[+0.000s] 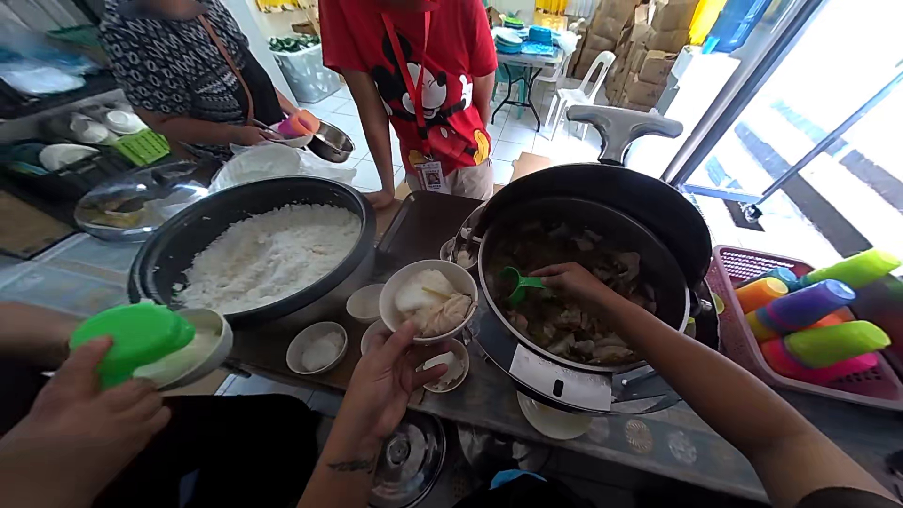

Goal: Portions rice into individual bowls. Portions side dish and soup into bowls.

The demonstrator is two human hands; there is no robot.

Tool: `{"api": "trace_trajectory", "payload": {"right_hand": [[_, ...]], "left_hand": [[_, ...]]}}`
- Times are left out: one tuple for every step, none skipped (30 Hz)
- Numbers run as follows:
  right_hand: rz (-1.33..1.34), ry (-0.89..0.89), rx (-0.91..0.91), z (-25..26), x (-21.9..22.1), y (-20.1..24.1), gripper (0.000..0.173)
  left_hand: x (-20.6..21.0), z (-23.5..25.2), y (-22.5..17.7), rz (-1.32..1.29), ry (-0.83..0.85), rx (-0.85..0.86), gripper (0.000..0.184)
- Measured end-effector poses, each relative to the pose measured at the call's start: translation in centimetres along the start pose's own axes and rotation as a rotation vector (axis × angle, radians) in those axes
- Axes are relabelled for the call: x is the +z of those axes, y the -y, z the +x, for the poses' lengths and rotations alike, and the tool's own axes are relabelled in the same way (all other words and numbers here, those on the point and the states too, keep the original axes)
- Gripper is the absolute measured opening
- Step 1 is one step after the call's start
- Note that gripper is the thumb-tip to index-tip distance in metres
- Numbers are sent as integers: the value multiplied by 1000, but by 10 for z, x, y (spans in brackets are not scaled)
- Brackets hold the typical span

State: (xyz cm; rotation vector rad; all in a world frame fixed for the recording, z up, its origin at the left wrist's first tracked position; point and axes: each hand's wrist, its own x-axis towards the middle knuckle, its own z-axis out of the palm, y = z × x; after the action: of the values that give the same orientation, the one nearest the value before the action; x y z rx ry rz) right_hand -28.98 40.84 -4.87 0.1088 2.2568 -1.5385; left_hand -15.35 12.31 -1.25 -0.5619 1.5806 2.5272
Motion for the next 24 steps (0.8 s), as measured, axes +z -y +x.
{"api": "trace_trajectory", "payload": {"right_hand": [[43,-2,13,5,0,-1,26],[83,4,24,9,-1,-3,27],[118,10,31,10,-3,-5,27],[153,13,40,10,-5,-7,28],[190,9,48,8,-8,-8,28],[224,1,54,5,-11,-9,28],[252,-6,53,2,-15,-10,28],[269,-13,51,-1,-20,-10,29],[280,-16,37,-6,-27,-11,29],[285,-23,16,-11,-33,-11,30],[291,-48,-11,-17,-40,-10,30],[290,-78,-37,-25,-46,-8,29],[284,-101,-67,-32,-53,-5,29],[272,-118,-98,-40,-61,-1,30],[266,-145,-126,-48,-69,3,29],[262,-170,-153,-56,-76,9,28],[266,-191,-180,-65,-82,15,28],[273,-204,-211,-74,-88,22,28],[286,-210,-244,-82,-93,28,28],[305,-211,-279,-90,-98,32,28],[320,-206,-312,-98,-102,37,29],[331,-204,-342,-106,-105,42,29],[345,-209,-363,-114,-105,46,29],[352,-210,-373,-123,-105,49,30]], "left_hand": [[1,0,1,-3,-5,-4,19],[2,0,1,-6,-8,-10,19],[3,1,2,-11,-6,-14,20],[4,1,3,-19,-3,-19,21],[4,1,4,-21,3,-24,21],[5,1,5,-18,9,-31,22],[7,0,5,-15,15,-36,23],[9,0,6,-12,18,-42,24],[12,0,6,-4,21,-49,25],[16,-1,6,6,31,-59,26],[20,-1,7,15,43,-69,27],[24,-2,8,24,58,-80,28],[30,-1,9,28,74,-91,28],[35,0,10,28,87,-105,29],[41,1,12,32,101,-120,30],[47,2,13,39,116,-134,32],[54,3,15,46,131,-146,36],[60,3,18,56,148,-155,38],[67,4,20,64,165,-165,39],[74,4,23,69,183,-176,38],[80,5,25,72,203,-187,37],[87,5,28,74,220,-196,35],[93,4,30,78,242,-204,35],[98,4,32,82,265,-213,36]]}}
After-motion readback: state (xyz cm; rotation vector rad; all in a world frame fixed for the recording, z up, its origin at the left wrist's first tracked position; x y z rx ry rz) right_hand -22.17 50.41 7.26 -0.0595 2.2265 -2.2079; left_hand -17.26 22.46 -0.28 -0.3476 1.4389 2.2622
